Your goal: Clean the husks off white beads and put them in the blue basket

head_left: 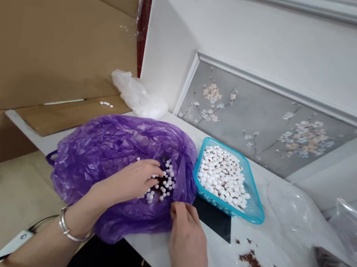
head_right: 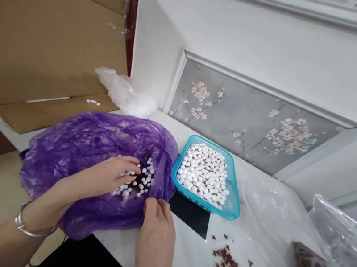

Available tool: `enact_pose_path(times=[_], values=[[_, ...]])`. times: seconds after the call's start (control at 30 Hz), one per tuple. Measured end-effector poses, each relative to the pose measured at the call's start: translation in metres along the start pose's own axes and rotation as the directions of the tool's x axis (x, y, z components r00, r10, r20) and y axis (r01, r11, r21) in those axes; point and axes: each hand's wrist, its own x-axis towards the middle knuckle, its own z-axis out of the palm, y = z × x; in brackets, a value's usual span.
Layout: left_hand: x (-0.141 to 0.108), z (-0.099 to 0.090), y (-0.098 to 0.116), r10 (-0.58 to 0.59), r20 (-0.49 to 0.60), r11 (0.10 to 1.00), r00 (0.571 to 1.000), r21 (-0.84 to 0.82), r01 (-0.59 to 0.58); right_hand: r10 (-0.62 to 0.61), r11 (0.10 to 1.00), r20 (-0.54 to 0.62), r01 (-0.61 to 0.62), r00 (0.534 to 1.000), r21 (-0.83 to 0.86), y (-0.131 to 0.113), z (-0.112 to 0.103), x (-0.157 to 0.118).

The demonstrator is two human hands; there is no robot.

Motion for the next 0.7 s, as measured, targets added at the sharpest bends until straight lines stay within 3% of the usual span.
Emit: enact_pose_path(times=[0.1, 0.23, 0.37, 0.5, 0.7], values=[[0.026, 0.0, 0.006, -0.007, -0.001, 1.0, 1.0, 0.006, 0.007, -0.005, 1.0, -0.018, 0.006, 1.0, 0.016, -0.002, 0.004, -0.001], [0.064, 0.014, 0.009, -0.074, 0.054, 0.997, 0.996, 0.001, 0.074, -0.003, 1.0, -0.059, 0.004, 0.998, 0.014, -0.003, 0.008, -0.001], [0.085, 0.029, 0.009, -0.198, -0.028, 0.98, 0.98, -0.033, 0.197, -0.031, 0.999, -0.099, 0.033, 0.995, 0.01, -0.003, 0.011, -0.001], [0.082, 0.025, 0.015, -0.236, -0.125, 0.965, 0.964, -0.145, 0.218, -0.059, 0.998, -0.142, 0.062, 0.988, 0.017, -0.002, 0.011, -0.002], [0.047, 0.002, 0.021, -0.204, -0.259, 0.918, 0.944, -0.386, 0.092, -0.053, 0.998, -0.187, 0.059, 0.981, 0.023, -0.001, 0.014, -0.001]])
